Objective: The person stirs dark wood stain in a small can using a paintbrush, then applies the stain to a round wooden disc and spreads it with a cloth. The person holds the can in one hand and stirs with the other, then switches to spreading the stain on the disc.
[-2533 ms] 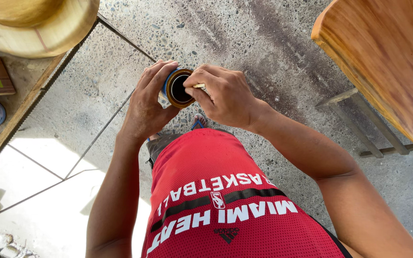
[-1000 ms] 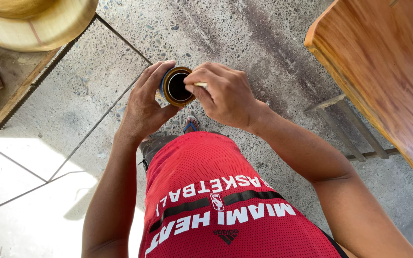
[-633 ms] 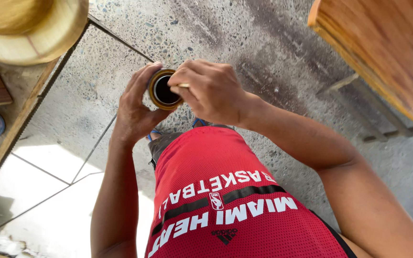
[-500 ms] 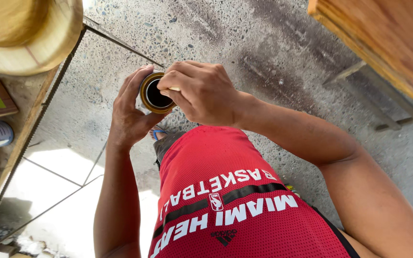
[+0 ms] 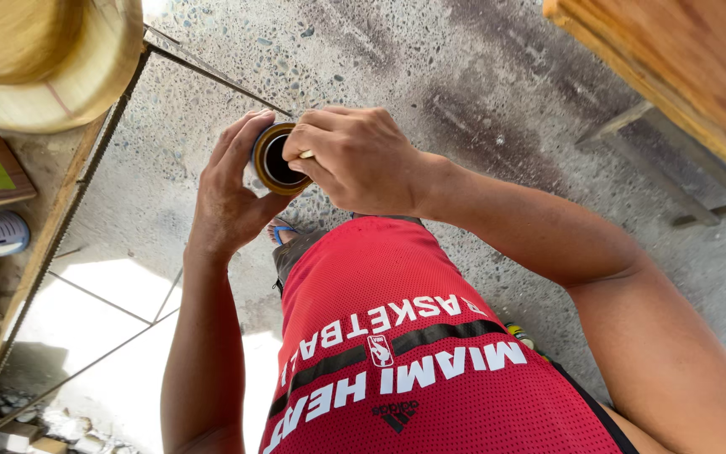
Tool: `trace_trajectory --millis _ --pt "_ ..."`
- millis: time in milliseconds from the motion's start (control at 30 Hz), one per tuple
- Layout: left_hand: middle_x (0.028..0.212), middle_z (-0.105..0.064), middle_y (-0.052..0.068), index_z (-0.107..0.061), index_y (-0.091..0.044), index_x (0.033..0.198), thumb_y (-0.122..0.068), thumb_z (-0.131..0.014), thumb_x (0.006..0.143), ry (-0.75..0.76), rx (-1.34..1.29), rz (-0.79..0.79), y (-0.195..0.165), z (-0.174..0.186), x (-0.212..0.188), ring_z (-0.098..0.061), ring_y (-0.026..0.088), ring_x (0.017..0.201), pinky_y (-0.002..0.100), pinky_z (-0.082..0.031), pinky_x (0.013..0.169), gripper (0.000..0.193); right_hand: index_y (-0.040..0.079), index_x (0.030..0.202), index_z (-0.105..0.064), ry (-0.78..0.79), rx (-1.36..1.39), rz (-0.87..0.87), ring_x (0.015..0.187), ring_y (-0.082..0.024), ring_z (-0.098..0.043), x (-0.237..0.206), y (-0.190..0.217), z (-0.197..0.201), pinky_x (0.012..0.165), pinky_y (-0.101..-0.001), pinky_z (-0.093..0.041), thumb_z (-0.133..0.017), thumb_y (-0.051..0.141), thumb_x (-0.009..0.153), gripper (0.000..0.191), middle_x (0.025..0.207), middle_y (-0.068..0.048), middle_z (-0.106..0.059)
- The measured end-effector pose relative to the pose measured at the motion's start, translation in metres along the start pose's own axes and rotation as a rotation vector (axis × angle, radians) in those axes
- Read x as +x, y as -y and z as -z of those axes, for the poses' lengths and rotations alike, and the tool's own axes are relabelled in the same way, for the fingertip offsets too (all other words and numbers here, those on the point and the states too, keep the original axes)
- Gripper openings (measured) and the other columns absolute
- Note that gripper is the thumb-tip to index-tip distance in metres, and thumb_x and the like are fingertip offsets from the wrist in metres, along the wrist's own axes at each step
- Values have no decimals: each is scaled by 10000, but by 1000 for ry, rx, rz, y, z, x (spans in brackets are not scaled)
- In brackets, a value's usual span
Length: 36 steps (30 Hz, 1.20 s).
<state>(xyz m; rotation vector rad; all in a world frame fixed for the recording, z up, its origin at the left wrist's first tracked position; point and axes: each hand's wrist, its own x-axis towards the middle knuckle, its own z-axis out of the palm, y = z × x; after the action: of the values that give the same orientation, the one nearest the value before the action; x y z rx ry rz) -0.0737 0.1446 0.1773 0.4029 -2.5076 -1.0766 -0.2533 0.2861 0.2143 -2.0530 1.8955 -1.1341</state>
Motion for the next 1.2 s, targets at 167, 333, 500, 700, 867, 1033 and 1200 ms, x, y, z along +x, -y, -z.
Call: trace_trajectory --millis 167,333,500,700,867,1033,1200 --pt "1461 -595 163 -538 -67 1460 -168 -942 797 -55 -6 -13 1 3 -5 -601 354 1358 451 -534 1115 783 69 1067 -666 36 -2 -50 847 -236 -730 1 5 -5 732 -388 -593 -673 158 1026 98 1019 -90 -726" --pt "1431 -605 151 -537 -68 1457 -141 -923 770 -114 -16 3 2 5 -14 -601 359 1334 464 -521 1096 791 52 1092 -665 41 131 -92 877 -207 -746 -3 5 -11 760 -338 -623 -677 163 1072 114 1031 -99 -717" --pt "1406 -605 152 -524 -64 1451 -156 -923 735 -199 -101 32 12 5 -25 -606 354 1314 453 -530 1077 824 -6 1117 -633 -78 495 -300 915 -209 -713 -14 1 1 785 -331 -631 -644 111 1093 120 1058 -153 -703" --pt "1415 -605 150 -533 -77 1451 -172 -918 738 -214 -208 134 25 3 -40 -627 330 1310 433 -543 1076 816 -31 1156 -533 -247 678 -508 975 -217 -772 -28 0 27 878 -346 -683 -596 88 1112 142 1078 -200 -728" --pt "1408 -615 143 -539 -95 1459 -200 -932 729 -200 -216 181 29 1 -43 -633 328 1302 440 -536 1075 836 -54 1150 -538 -270 688 -526 981 -250 -771 -34 -4 39 885 -382 -692 -597 39 1101 120 1083 -217 -719" --pt "1425 -603 144 -534 -114 1462 -213 -927 715 -195 -263 223 31 0 -42 -631 319 1300 427 -539 1072 851 -68 1147 -547 -256 647 -517 938 -256 -775 -31 -6 53 841 -376 -690 -594 33 1115 117 1071 -229 -722" --pt "1469 -595 127 -521 -114 1482 -187 -922 769 -254 -178 125 35 3 -45 -609 321 1365 441 -524 1137 821 -36 1184 -538 -254 774 -476 999 -239 -746 -29 9 37 917 -366 -663 -598 -8 1128 86 1172 -201 -674"
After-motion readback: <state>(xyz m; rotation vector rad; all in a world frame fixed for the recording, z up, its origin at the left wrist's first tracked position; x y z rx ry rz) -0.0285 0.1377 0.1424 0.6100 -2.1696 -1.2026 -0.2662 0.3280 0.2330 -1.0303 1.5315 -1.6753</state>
